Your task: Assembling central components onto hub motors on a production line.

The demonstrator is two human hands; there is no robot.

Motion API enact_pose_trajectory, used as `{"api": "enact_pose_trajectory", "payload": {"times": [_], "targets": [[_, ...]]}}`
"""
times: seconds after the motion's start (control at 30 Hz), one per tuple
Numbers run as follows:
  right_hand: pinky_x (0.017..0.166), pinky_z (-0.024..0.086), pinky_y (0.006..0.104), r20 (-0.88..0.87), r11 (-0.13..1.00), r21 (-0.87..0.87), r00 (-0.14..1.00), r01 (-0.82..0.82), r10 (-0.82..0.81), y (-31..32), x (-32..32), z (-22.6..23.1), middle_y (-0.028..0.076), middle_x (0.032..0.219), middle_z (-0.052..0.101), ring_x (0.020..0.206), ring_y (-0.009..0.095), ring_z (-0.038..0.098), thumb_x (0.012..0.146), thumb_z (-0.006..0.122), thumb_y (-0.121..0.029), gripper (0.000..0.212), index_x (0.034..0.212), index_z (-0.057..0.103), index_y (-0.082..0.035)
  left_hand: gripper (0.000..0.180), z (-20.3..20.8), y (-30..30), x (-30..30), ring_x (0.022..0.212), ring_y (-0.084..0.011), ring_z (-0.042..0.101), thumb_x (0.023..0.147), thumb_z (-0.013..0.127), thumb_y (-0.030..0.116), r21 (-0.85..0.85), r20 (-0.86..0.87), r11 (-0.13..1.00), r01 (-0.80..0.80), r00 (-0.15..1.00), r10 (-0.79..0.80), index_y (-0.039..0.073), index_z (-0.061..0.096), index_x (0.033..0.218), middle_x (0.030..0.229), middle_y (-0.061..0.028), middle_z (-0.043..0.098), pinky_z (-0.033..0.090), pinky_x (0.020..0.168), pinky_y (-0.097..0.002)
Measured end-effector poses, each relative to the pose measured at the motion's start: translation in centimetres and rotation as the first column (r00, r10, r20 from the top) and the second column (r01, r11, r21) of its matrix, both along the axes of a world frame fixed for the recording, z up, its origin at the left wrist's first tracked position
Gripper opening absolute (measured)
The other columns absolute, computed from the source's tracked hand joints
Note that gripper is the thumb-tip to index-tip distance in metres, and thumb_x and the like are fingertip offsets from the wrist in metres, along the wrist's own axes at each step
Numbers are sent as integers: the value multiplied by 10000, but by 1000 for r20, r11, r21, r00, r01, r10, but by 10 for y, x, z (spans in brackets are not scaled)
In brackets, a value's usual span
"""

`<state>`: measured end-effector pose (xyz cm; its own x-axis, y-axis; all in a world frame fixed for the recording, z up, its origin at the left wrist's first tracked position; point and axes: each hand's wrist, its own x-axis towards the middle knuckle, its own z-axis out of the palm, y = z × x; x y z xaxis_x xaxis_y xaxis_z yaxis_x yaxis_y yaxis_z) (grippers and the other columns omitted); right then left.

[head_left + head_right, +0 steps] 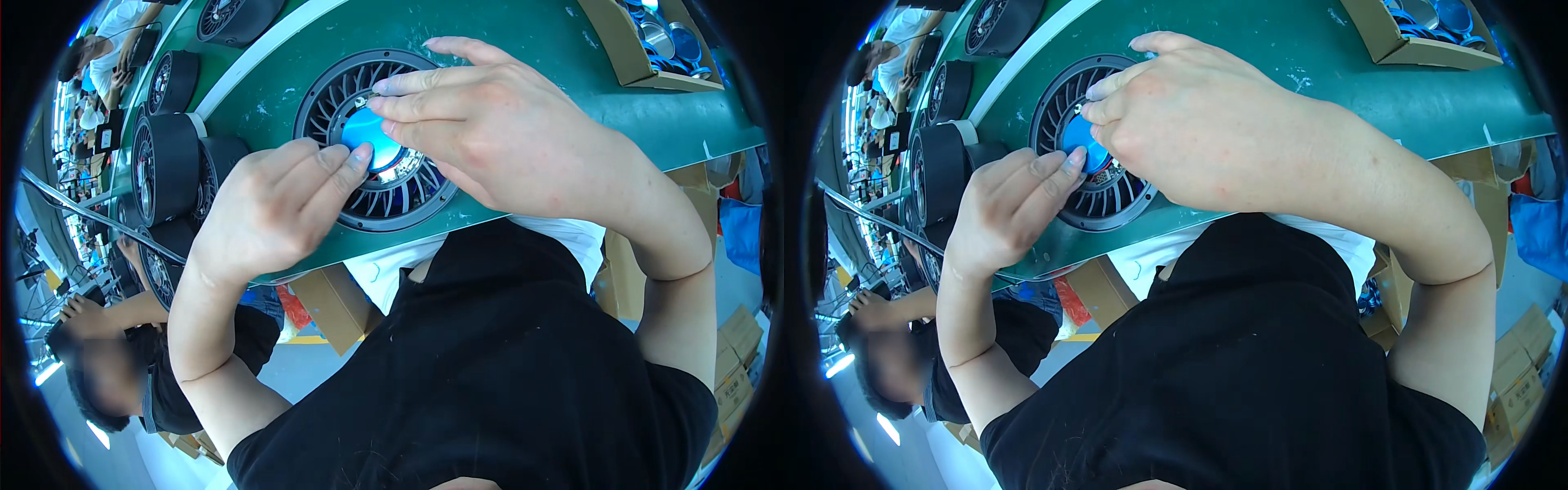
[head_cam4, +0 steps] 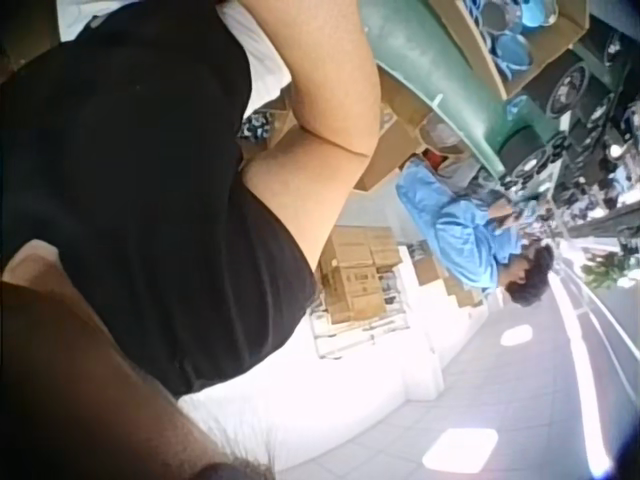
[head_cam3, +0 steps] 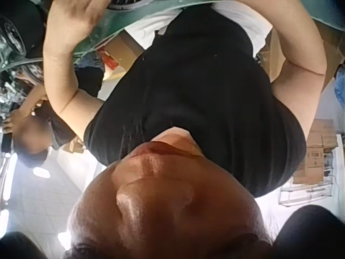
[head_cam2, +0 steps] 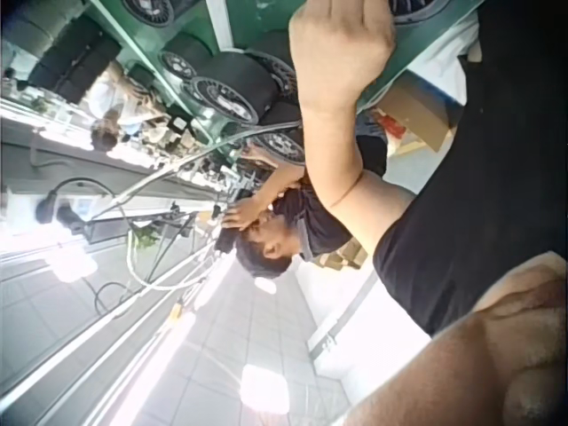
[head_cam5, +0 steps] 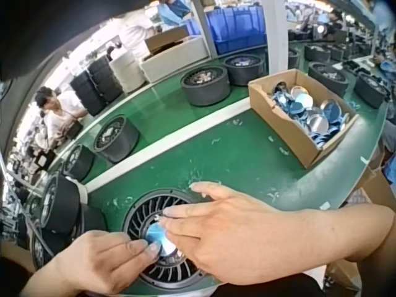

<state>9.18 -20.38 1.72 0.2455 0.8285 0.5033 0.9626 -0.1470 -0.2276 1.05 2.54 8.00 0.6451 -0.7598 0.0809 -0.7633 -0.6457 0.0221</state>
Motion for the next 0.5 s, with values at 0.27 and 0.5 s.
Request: {"api": "enact_pose_trajectory", "payload": {"times": [0.27, 0.5], "targets": [[1085, 409, 474, -16, 1000, -24, 1000, 9, -10, -1, -1, 2, 135, 1125, 717, 1118, 240, 662, 828, 613, -73, 237, 1016, 736, 2, 417, 7, -9, -10, 760, -223, 620, 681, 668, 26, 311, 95, 949, 51, 992, -85, -98, 664, 1080, 917, -127, 649, 531, 591, -300], [1081, 410, 473, 1, 1000, 12, 1000, 11, -11, -1, -1, -1, 116, 1108, 721, 1110, 228, 664, 839, 613, -71, 227, 1024, 733, -16, 238, 4, -7, 0, 663, -158, 569, 733, 694, 13, 321, 211, 925, 202, 937, -278, -90, 657, 945, 745, -49, 580, 490, 514, -262]]}}
